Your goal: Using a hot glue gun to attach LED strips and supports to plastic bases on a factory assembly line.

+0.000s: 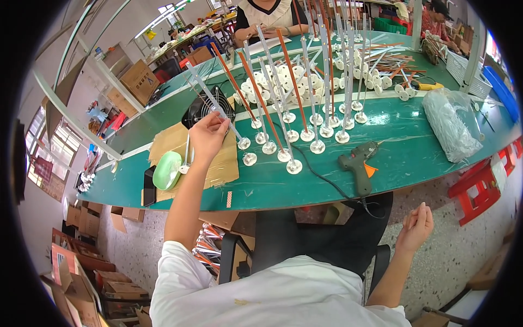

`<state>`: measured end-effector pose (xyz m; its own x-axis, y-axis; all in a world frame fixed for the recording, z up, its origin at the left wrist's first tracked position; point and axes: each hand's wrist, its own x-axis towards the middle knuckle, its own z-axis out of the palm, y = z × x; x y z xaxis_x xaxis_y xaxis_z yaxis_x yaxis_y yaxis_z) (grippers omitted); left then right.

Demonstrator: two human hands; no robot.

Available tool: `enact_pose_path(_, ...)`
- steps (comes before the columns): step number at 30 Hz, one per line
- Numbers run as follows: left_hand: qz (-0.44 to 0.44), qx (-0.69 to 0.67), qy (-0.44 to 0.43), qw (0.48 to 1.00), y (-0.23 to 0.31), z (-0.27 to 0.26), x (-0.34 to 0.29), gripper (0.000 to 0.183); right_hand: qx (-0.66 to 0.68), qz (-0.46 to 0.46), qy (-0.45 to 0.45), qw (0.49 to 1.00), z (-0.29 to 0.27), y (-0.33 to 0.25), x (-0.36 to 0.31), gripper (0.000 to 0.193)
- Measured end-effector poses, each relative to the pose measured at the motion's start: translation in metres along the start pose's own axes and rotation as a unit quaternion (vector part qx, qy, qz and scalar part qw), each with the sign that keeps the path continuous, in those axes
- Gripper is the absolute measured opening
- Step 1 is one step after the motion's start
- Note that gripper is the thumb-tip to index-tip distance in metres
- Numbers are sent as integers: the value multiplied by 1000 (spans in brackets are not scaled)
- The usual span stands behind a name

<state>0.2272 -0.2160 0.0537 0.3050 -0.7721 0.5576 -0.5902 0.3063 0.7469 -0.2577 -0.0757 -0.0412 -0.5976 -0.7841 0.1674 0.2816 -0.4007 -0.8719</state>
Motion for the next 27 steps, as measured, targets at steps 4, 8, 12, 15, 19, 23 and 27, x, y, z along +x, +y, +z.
enact_pose_path(4,0,71,-18,997,13,-6,-6,49,17,-3,17,1000,-7,3,1,31)
enact_pose_path(8,6,2,-15,1000,23,-31,-15,78,9,-23,27,999,-15,1,5,29)
enact_pose_path(12,-53,18,-13,998,50,-65,-8,81,23,2,26,999,-15,-1,12,29)
enact_pose_path(15,-72,-14,17,997,52,-83,-5,71,46,11,47,998,-10,-6,15,29)
enact_pose_path(19,-63,-41,113,991,23,-86,-39,36,37,-12,36,999,1,-6,21,30)
enact_pose_path(23,-75,-68,188,977,-23,-87,-80,15,-19,-67,14,997,14,-1,49,30)
enact_pose_path(27,-79,-68,189,976,-36,-99,-70,13,-180,-207,24,961,22,15,101,33)
